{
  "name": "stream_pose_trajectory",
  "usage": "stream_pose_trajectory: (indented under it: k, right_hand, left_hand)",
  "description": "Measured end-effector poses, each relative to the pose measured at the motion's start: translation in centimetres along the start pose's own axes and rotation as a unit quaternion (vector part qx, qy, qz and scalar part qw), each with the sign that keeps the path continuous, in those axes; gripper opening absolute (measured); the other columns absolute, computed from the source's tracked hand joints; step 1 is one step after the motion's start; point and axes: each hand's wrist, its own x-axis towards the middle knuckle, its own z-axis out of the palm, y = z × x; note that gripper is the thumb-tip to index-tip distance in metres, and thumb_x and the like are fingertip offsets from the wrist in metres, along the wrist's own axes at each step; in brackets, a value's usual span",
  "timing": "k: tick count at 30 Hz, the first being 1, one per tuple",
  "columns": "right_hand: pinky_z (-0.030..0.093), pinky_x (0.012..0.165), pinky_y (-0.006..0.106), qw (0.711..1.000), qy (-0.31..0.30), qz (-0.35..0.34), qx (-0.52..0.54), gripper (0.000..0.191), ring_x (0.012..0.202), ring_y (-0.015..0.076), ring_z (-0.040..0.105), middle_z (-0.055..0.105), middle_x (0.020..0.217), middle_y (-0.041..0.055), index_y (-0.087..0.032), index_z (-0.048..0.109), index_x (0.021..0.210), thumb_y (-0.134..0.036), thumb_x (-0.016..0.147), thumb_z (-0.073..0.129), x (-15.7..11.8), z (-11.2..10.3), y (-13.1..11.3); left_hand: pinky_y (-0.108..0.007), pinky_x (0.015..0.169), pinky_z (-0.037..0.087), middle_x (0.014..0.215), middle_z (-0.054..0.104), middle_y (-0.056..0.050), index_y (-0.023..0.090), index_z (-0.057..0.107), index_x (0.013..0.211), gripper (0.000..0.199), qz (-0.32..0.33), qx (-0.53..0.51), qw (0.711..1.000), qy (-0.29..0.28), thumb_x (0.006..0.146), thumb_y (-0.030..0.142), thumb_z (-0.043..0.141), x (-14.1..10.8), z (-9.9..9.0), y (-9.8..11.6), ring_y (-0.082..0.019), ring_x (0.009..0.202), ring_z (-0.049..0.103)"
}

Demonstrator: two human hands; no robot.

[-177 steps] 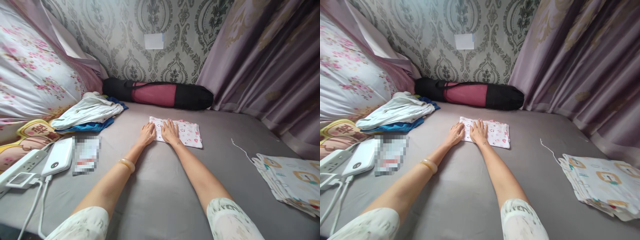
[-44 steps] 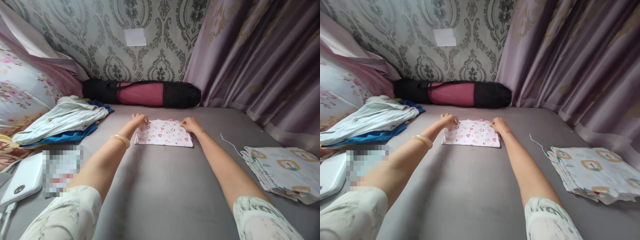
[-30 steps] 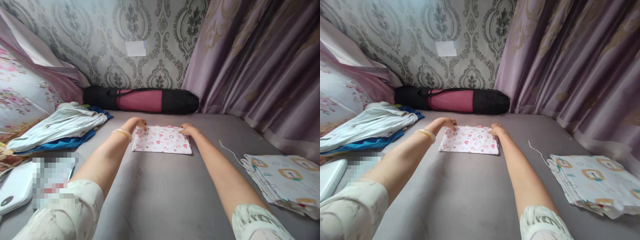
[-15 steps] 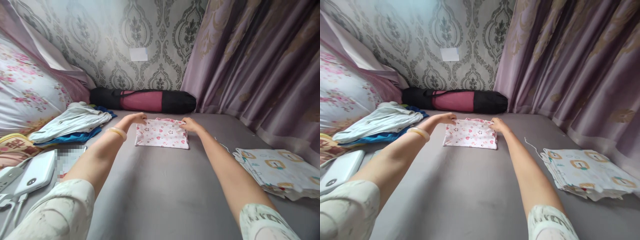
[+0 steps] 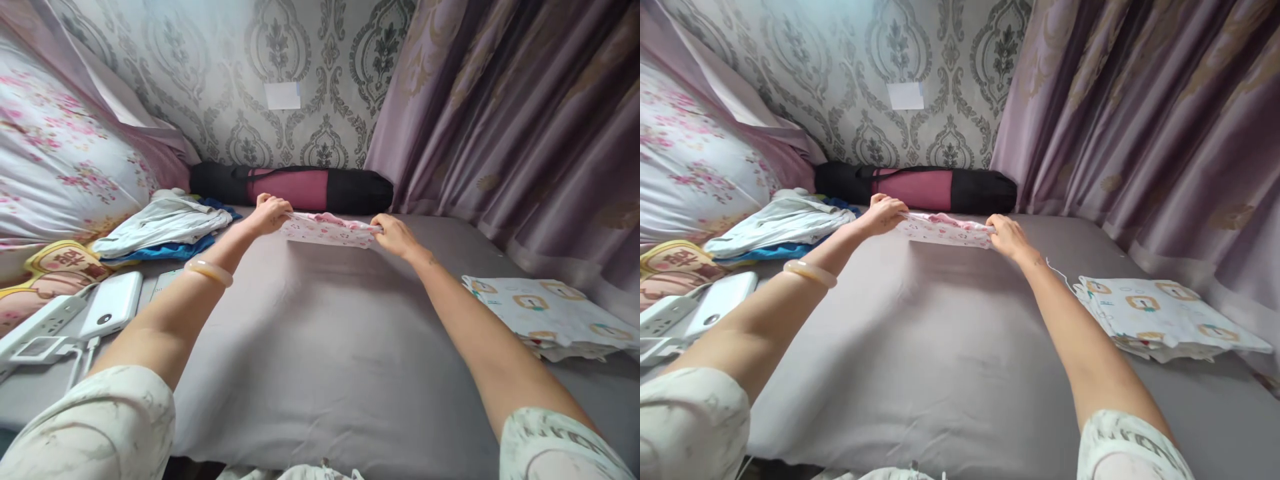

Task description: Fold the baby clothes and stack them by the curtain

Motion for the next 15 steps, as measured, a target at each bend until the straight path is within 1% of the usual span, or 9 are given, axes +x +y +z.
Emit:
stream_pose_trajectory:
  k: [2,4,7,9,11,15]
  right_hand:
    - [0.040,0.079,0.032,0.999,-0.017,-0.029,-0.033,0.018,0.090,0.0227,0.057,0.066,0.095,0.0072,-0.020,0.061,0.092,-0.012,0.080,0.050,-2.2,1.0,-0.4]
    - [0.039,0.082,0.032,0.996,-0.036,-0.053,-0.061,0.020,0.091,0.0230,0.056,0.065,0.096,0.0079,-0.020,0.060,0.093,-0.010,0.080,0.048,-4.3,1.8,-0.7]
    - [0.037,0.087,0.032,0.990,-0.056,-0.084,-0.096,0.023,0.093,0.0234,0.055,0.065,0.099,0.0093,-0.019,0.059,0.095,-0.008,0.080,0.046,-7.1,2.6,-1.5]
    - [0.037,0.090,0.032,0.986,-0.075,-0.096,-0.110,0.024,0.095,0.0238,0.054,0.064,0.100,0.0098,-0.018,0.060,0.097,-0.007,0.082,0.045,-8.5,3.0,-2.0]
    - [0.036,0.091,0.032,0.983,-0.095,-0.100,-0.121,0.027,0.097,0.0244,0.053,0.064,0.104,0.0108,-0.017,0.060,0.102,-0.006,0.083,0.043,-9.5,3.3,-2.5]
    - [0.036,0.092,0.034,0.978,-0.126,-0.098,-0.137,0.036,0.101,0.0253,0.051,0.063,0.111,0.0129,-0.016,0.059,0.116,-0.006,0.089,0.038,-10.5,3.6,-3.3]
  left_hand:
    - [-0.048,0.107,0.024,0.096,0.070,-0.007,0.020,0.063,0.098,0.025,0.032,-0.017,0.999,0.012,0.085,0.021,0.041,-2.9,1.4,0.9,-0.023,0.097,0.063]
    - [-0.048,0.109,0.023,0.094,0.071,-0.006,0.021,0.060,0.100,0.026,0.060,-0.037,0.997,0.010,0.090,0.021,0.036,-5.7,2.6,1.9,-0.021,0.094,0.064]
    - [-0.047,0.110,0.023,0.100,0.071,-0.006,0.021,0.057,0.106,0.029,0.079,-0.052,0.995,0.012,0.089,0.015,0.034,-9.1,4.0,3.1,-0.020,0.094,0.064]
    - [-0.047,0.111,0.022,0.103,0.071,-0.007,0.021,0.057,0.109,0.033,0.087,-0.056,0.995,0.002,0.086,0.011,0.034,-10.7,4.6,3.6,-0.020,0.097,0.065]
    - [-0.047,0.112,0.021,0.107,0.071,-0.008,0.020,0.056,0.113,0.040,0.093,-0.058,0.994,-0.020,0.081,0.006,0.036,-11.8,5.0,4.0,-0.021,0.102,0.064]
    - [-0.048,0.114,0.017,0.129,0.063,-0.011,0.021,0.053,0.127,0.063,0.087,-0.059,0.992,-0.073,0.068,0.002,0.040,-13.1,5.2,4.1,-0.023,0.122,0.056]
